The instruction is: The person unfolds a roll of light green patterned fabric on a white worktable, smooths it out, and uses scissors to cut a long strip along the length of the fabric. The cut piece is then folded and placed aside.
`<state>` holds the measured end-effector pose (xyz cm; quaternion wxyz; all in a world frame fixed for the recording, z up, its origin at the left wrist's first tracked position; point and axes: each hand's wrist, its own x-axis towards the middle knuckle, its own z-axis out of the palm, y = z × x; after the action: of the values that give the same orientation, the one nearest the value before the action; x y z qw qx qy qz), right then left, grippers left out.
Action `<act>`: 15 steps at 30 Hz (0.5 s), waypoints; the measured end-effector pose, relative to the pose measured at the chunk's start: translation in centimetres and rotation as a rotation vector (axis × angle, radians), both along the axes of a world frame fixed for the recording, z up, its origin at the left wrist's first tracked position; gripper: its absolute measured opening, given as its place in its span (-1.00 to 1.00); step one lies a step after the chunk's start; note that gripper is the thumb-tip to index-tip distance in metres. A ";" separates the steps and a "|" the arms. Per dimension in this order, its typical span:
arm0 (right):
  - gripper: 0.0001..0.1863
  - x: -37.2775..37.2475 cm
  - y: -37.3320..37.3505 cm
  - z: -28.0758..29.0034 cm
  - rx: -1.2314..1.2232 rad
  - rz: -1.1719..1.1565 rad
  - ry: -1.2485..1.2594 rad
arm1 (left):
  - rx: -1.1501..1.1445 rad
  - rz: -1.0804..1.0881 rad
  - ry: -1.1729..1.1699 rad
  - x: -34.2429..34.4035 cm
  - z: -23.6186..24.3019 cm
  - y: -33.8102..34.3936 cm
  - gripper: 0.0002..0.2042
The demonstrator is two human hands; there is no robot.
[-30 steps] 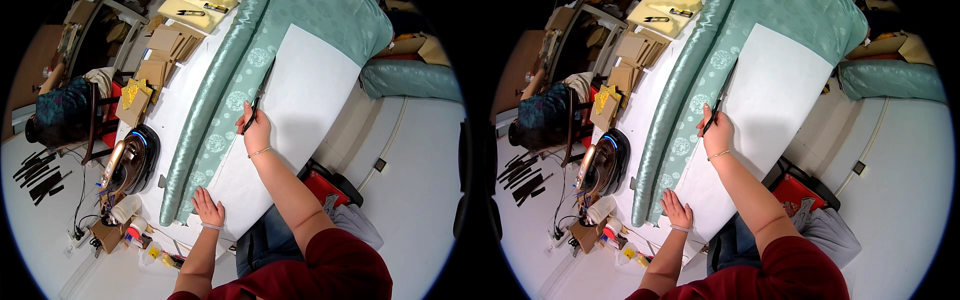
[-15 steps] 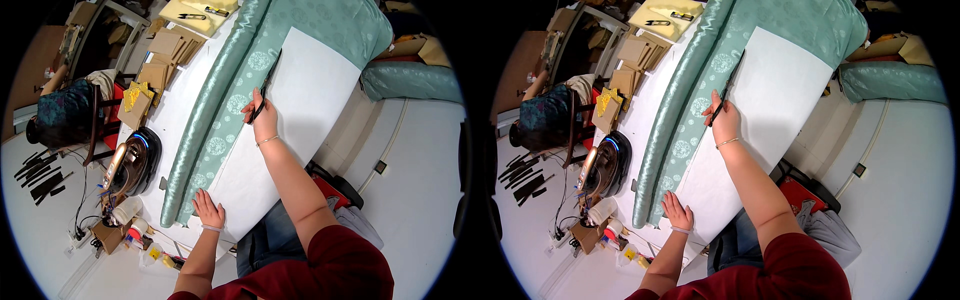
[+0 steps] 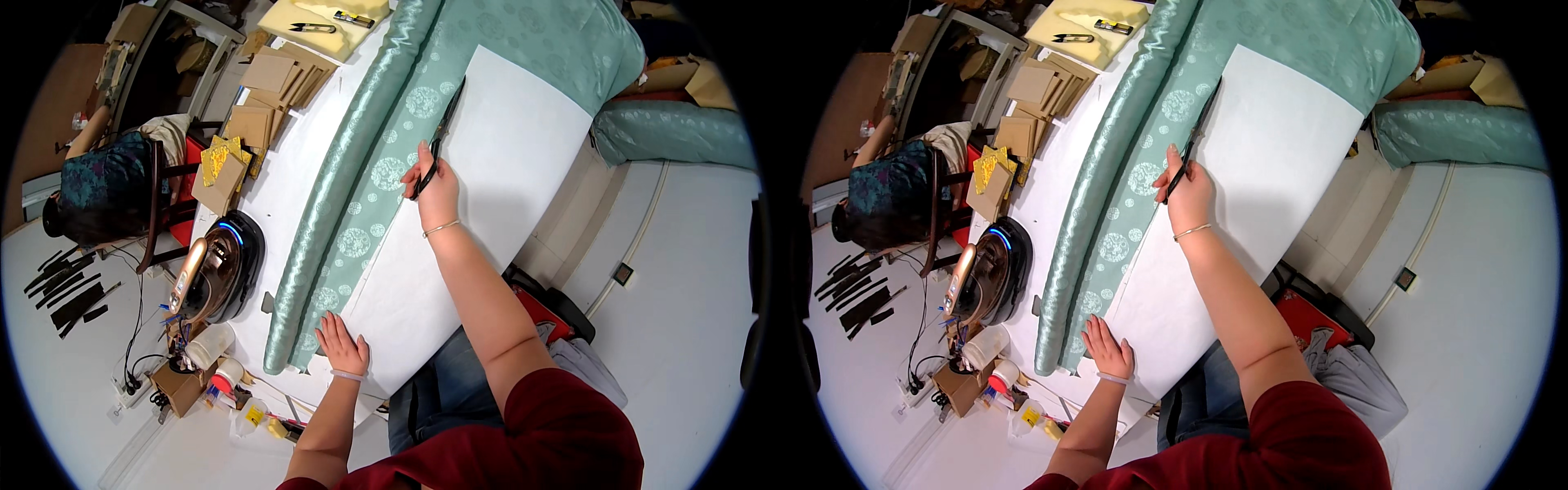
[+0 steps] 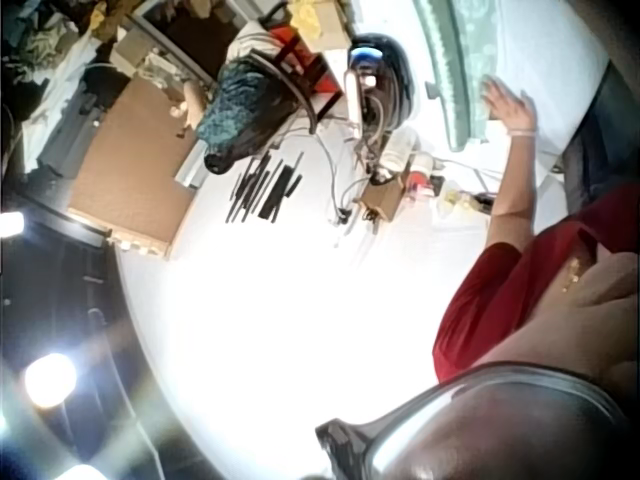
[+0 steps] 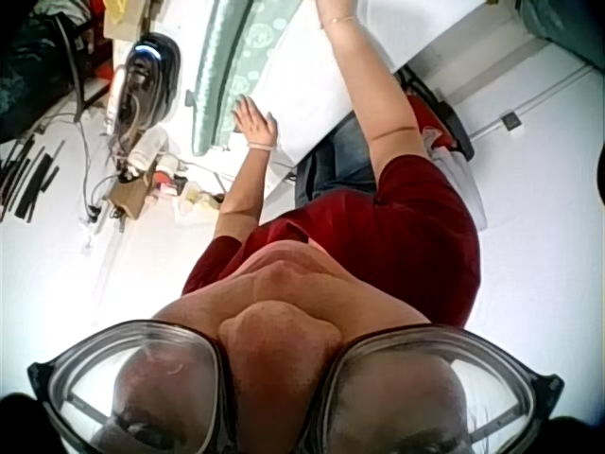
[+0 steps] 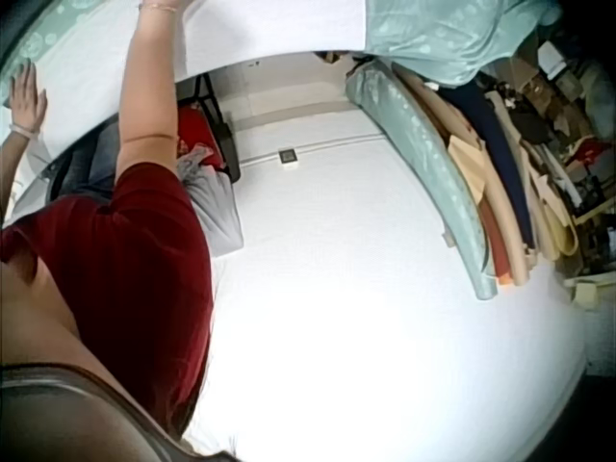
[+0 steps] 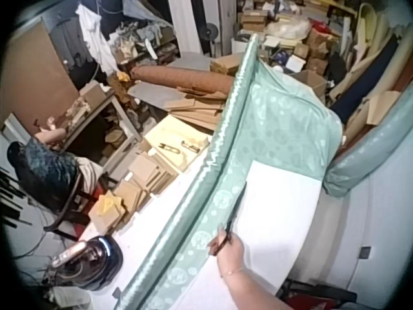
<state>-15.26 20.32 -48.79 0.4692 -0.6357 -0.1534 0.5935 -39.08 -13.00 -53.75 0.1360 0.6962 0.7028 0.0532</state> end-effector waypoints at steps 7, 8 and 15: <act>-0.45 1.6 2.8 -1.3 0.034 -0.049 0.051 | 0.001 0.000 -0.004 0.1 0.0 0.1 -0.30; -0.45 1.8 3.0 -1.6 0.039 -0.043 0.062 | -0.001 0.000 -0.004 0.0 0.0 0.1 -0.30; -0.46 2.3 2.9 -1.2 0.025 -0.021 0.047 | -0.013 0.005 -0.008 0.0 0.0 0.1 -0.29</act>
<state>-12.91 23.25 -50.03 0.4869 -0.6172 -0.1433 0.6013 -39.05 -12.89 -53.76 0.1433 0.6935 0.7042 0.0520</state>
